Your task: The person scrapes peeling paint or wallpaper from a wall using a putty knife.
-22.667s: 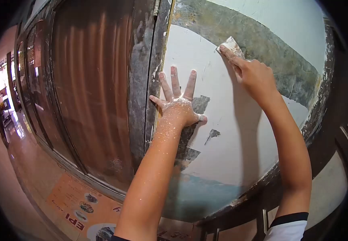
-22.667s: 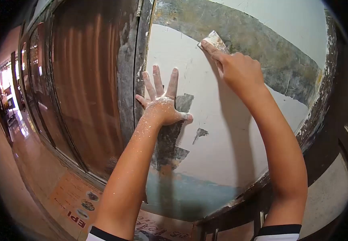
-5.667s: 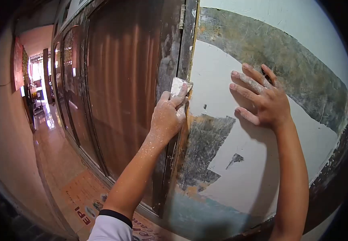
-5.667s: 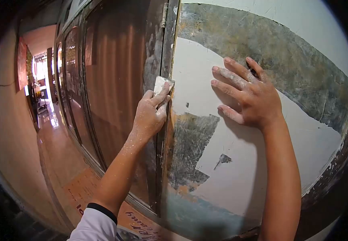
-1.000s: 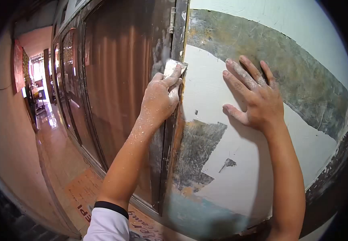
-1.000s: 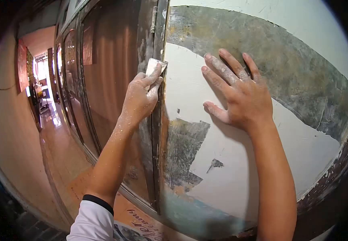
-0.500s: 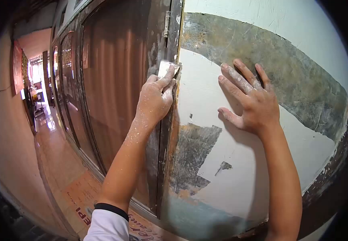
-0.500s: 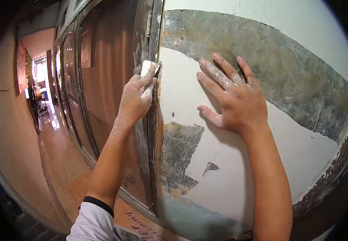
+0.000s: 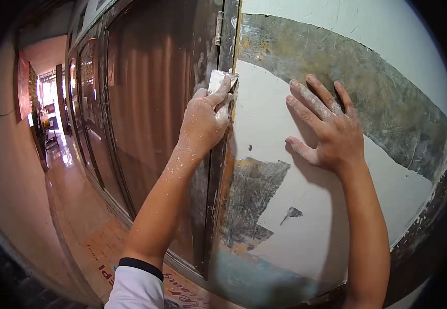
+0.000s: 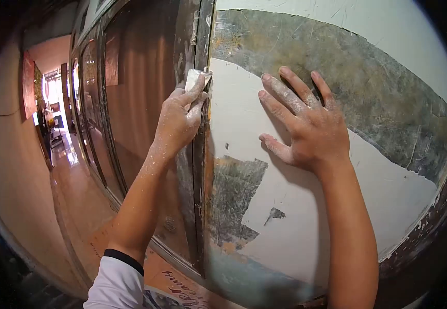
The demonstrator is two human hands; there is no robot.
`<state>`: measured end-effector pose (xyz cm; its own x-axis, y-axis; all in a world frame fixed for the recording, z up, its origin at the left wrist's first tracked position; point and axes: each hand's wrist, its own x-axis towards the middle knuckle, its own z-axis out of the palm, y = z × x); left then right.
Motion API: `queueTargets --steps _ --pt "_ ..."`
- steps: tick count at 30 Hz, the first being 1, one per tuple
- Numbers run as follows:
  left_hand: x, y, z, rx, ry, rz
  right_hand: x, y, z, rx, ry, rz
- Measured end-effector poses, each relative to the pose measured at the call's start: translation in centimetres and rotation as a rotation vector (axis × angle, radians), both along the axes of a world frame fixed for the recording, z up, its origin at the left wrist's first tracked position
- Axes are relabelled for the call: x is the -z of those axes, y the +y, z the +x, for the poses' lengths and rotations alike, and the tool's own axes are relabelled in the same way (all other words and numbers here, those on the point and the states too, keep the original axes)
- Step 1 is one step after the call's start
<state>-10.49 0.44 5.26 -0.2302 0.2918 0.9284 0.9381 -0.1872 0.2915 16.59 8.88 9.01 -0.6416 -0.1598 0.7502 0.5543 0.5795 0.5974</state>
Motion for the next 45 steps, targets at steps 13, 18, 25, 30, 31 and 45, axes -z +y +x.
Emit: queueTargets --steps 13,18,25,30,31,45 --pt "-2.6 -0.5 0.0 -0.068 0.081 -0.034 -0.1 -0.1 0.0 0.013 0.001 0.010" --pt "-2.3 -0.1 0.1 -0.020 0.052 -0.014 -0.1 0.0 0.0 0.012 0.005 0.029" --pt "-3.8 0.4 -0.2 0.036 0.024 0.019 0.0 -0.1 -0.1 0.009 0.003 0.007" --pt "-2.8 0.2 0.1 0.052 0.031 0.024 -0.1 0.1 0.0 0.012 0.001 0.018" --pt "-2.4 0.0 0.1 0.044 0.035 0.007 0.0 0.1 0.0 0.015 0.003 0.016" --pt "0.0 -0.3 0.7 -0.015 0.004 -0.030 0.1 0.0 -0.2 0.025 0.017 0.024"
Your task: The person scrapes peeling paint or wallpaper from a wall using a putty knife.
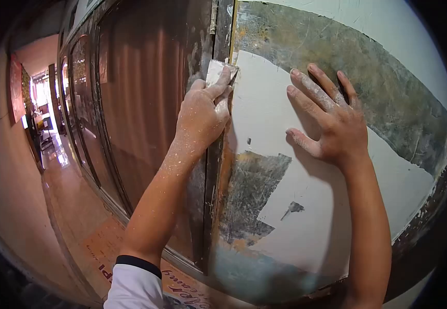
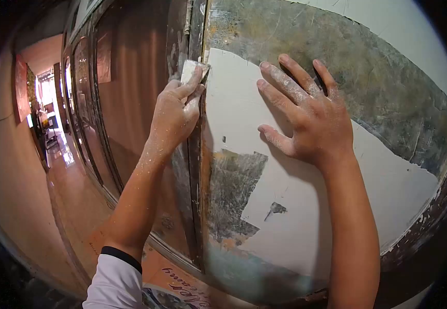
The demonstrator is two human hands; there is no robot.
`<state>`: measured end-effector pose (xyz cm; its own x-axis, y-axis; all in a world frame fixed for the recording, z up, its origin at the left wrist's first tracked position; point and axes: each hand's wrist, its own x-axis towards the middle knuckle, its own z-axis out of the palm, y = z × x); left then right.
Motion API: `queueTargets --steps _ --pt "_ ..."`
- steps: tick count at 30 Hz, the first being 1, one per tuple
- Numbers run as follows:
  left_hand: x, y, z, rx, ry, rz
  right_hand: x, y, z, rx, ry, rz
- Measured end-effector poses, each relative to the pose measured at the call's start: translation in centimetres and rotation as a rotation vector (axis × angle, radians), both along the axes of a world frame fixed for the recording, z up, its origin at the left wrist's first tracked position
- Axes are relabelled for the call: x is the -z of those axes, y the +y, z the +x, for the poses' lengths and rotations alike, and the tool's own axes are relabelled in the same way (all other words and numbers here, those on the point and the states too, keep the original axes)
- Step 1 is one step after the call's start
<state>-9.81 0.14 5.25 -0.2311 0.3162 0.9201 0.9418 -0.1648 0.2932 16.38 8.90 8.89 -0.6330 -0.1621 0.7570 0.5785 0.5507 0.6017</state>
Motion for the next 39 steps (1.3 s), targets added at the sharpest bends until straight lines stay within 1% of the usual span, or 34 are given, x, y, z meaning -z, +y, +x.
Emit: queueTargets --steps 5,7,8,11,13,15,21,22,25,26,29,30,33,34,39 --pt "-1.2 -0.3 0.3 -0.037 0.010 -0.013 -0.2 -0.2 0.0 0.005 -0.006 0.002" --pt "-1.7 -0.3 0.2 -0.055 0.005 -0.089 -0.1 -0.1 0.0 0.003 -0.001 0.004" --pt "-1.7 0.2 -0.2 -0.048 -0.006 -0.088 -0.1 -0.2 0.0 0.002 -0.001 0.004" --pt "-1.7 0.2 -0.4 -0.041 0.036 -0.069 0.0 -0.2 -0.1 0.004 0.007 -0.007" --pt "-1.8 0.2 -0.2 -0.035 0.007 -0.084 -0.1 -0.2 -0.1 0.002 0.009 -0.006" --pt "-1.9 0.4 -0.2 -0.005 0.046 0.030 0.0 -0.2 -0.1 0.006 0.007 -0.004" --pt "-3.2 0.3 0.0 -0.041 0.050 0.003 0.0 -0.3 -0.1 0.024 -0.006 0.001" --pt "-3.3 0.2 0.0 0.000 0.021 -0.025 0.0 -0.3 -0.1 0.024 -0.004 0.001" --pt "-4.4 0.4 0.3 0.029 -0.029 -0.019 -0.1 -0.4 0.1 0.013 -0.014 -0.001" --pt "-4.2 0.4 0.3 0.035 -0.006 0.020 -0.1 -0.3 0.1 0.016 -0.013 -0.004" --pt "-2.9 0.2 0.1 0.004 0.014 -0.021 -0.2 -0.2 0.0 0.011 -0.007 -0.001" --pt "-2.1 0.1 0.0 0.040 -0.034 -0.032 -0.2 -0.2 0.0 0.008 -0.006 -0.002" --pt "0.5 -0.6 0.1 0.022 -0.052 -0.081 -0.2 -0.4 0.0 0.013 -0.004 -0.007" --pt "1.6 -0.1 -0.1 -0.019 0.002 0.016 -0.1 -0.3 -0.1 -0.004 -0.002 -0.002" --pt "5.6 -0.8 -0.2 0.027 -0.048 -0.009 -0.2 -0.4 -0.1 0.011 -0.006 0.012"
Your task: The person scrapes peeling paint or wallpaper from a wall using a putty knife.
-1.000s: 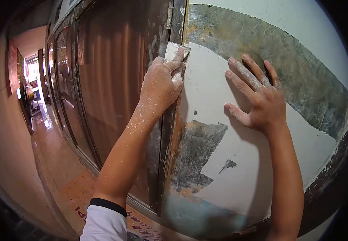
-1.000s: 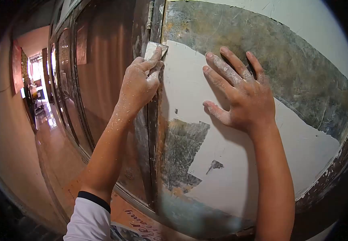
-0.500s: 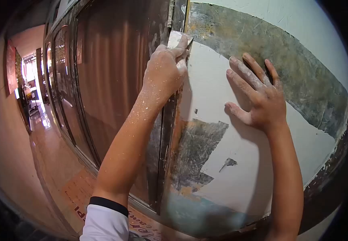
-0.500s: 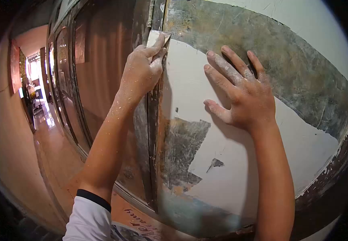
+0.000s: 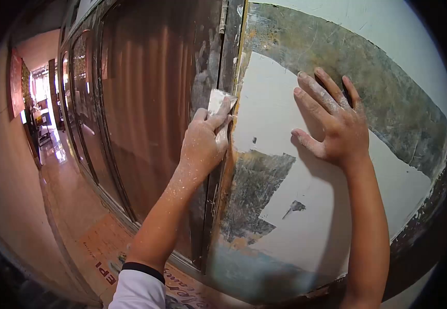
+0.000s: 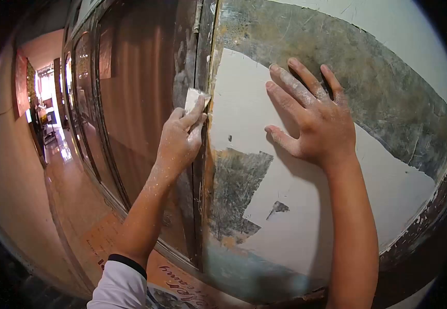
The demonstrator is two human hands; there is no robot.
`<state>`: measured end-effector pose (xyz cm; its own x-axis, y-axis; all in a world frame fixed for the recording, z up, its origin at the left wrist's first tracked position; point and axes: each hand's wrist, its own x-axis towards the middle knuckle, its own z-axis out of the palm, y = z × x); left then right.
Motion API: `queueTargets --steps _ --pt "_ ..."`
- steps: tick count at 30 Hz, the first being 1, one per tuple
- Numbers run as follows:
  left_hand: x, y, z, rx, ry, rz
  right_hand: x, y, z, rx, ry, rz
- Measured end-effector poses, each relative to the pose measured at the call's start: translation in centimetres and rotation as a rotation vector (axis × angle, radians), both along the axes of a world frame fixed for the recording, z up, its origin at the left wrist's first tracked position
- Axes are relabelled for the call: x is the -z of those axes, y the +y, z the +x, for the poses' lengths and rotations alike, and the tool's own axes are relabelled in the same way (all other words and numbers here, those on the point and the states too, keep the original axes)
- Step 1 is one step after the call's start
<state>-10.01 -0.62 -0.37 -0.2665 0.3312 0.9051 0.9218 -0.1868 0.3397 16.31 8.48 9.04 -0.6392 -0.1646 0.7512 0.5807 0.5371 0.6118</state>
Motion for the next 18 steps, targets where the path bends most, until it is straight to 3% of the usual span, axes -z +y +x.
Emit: queueTargets --steps 11,13,18 --pt "11.8 -1.1 0.7 0.006 -0.089 -0.030 0.0 0.5 0.0 -0.023 -0.005 -0.002" --pt "12.7 -0.8 1.0 0.030 -0.077 0.094 0.0 0.4 0.0 -0.005 0.006 0.020" --pt "12.9 -0.8 2.6 0.066 -0.157 0.040 0.0 0.4 0.0 0.005 0.002 0.025"
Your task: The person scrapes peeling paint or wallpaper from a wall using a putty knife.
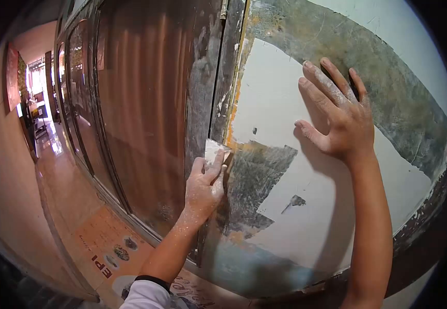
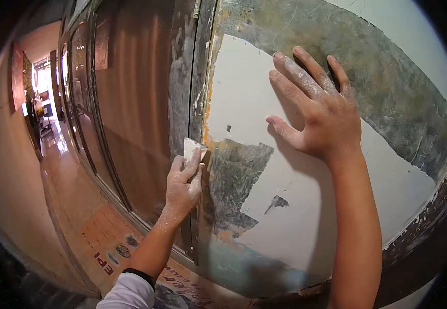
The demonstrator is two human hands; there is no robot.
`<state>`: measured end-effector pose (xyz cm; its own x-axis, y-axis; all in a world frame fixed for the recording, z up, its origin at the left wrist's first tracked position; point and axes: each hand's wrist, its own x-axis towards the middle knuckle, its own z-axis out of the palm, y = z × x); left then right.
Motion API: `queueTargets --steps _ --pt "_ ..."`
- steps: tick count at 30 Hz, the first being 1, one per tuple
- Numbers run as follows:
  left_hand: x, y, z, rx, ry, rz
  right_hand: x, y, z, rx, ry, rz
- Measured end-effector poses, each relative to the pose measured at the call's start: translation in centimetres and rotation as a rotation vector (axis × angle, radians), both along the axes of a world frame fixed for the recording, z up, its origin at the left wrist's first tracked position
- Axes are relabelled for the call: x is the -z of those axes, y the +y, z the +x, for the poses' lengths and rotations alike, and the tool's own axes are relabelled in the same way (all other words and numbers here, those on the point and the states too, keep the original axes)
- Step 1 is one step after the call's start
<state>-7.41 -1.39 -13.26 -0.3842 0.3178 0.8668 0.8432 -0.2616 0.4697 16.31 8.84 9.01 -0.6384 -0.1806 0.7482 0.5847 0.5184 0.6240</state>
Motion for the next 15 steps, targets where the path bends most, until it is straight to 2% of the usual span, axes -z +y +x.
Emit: queueTargets --steps 15 --pt "-2.6 0.8 0.8 -0.054 -0.044 -0.068 -0.2 0.0 0.2 -0.013 -0.015 0.001"
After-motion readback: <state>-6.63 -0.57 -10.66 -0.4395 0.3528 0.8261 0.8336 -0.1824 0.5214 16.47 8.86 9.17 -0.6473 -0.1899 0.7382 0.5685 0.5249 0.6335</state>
